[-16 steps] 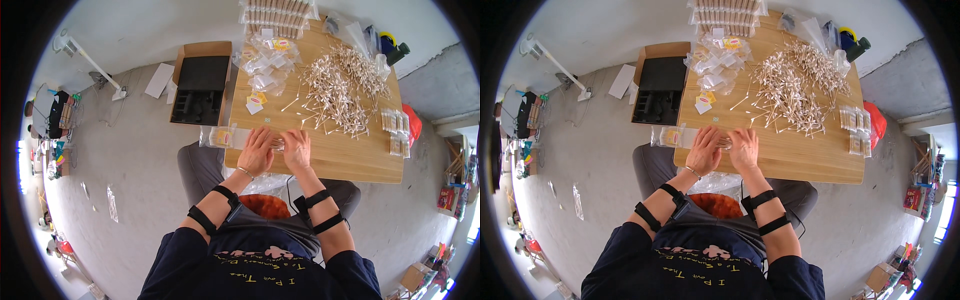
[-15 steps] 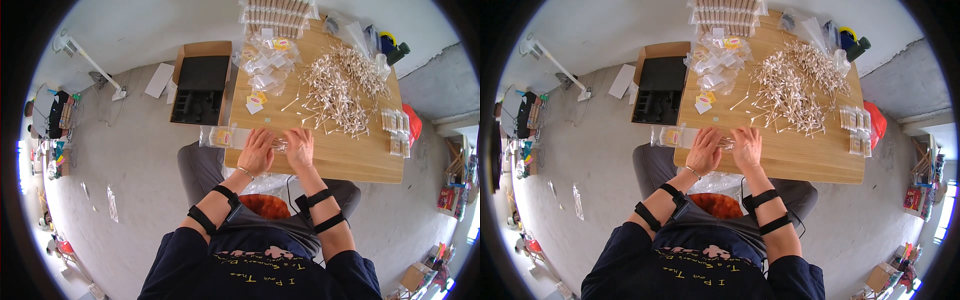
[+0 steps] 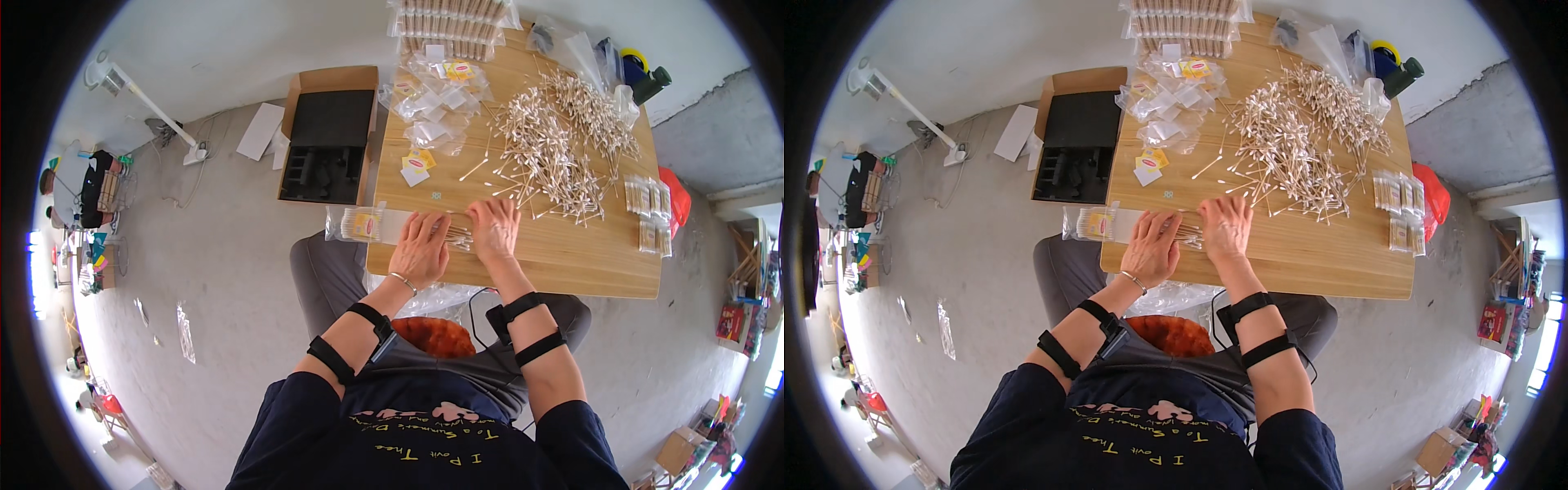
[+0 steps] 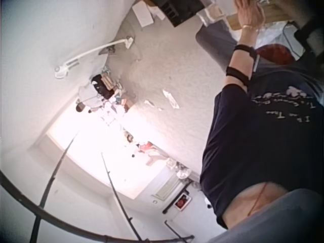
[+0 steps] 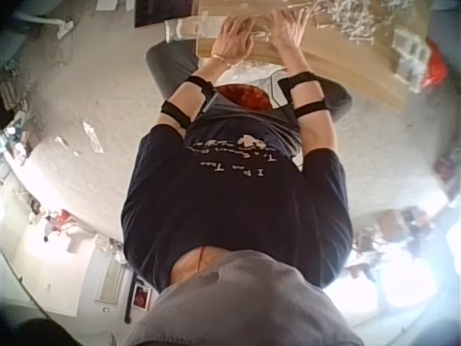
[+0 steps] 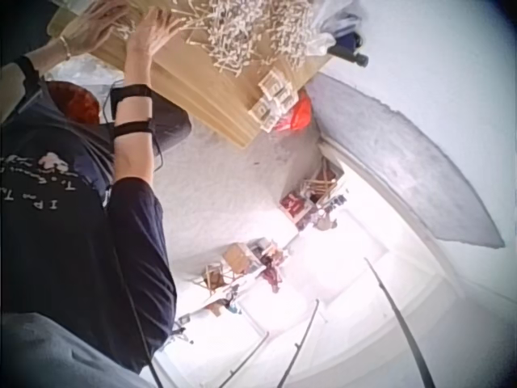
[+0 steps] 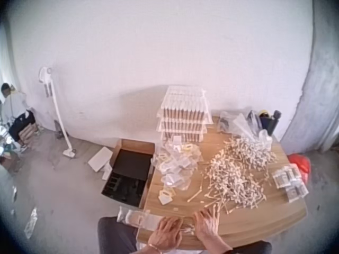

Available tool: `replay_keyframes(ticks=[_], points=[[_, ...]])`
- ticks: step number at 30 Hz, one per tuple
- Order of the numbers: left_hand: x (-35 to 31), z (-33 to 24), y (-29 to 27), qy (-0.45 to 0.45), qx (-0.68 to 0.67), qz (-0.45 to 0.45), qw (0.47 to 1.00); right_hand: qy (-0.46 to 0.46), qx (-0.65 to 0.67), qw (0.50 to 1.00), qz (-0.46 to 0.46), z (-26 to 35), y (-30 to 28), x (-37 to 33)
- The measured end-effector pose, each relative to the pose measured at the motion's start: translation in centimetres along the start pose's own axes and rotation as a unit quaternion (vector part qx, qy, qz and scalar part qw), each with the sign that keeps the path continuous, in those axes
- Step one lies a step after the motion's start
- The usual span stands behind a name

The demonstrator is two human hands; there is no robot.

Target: The person is sorting and packing small wooden sticks into plastic bags.

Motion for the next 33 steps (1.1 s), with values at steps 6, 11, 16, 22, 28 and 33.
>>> replay_keyframes(ticks=[6, 11, 16, 22, 28, 33], points=[[-0.2, -0.2, 0.0, -0.012, 0.02, -0.018, 1.0, -0.052, 0.051, 0.997, -0.011, 1.7, 0.4, -0.7], [-0.1, 0.0, 0.2, 0.019, 0.01, -0.007, 1.0, -0.022, 0.002, 0.999, -0.041, -1.0, -1.5, -3.3], [-0.3, 0.3, 0.5, 0.007, -0.022, -0.034, 0.999, 0.075, -0.038, 0.995, -0.062, -2.8, -3.1, -5.5], [-0.4, 0.3, 0.6, 0.015, -0.035, -0.041, 0.998, -0.053, -0.014, 0.998, 0.042, 0.2, -3.8, -7.3], [-0.4, 0.8, 0.6, 0.016, -0.064, -0.048, 0.997, -0.207, 0.111, 0.968, 0.088, 2.6, -5.8, -8.9], [-0.3, 0.8, -0.6, -0.014, -0.225, -0.058, 0.973, -0.119, 0.053, 0.988, 0.081, 3.7, -4.6, -6.7]])
Point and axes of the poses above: each hand's wrist, its own x-axis towards the middle knuckle, its own y-axis out of the palm, z = x × y, the point moved 2 cm from there along x, towards the middle knuckle, and after that the axes turned 9 degrees about -y, right-handed, at the moved point
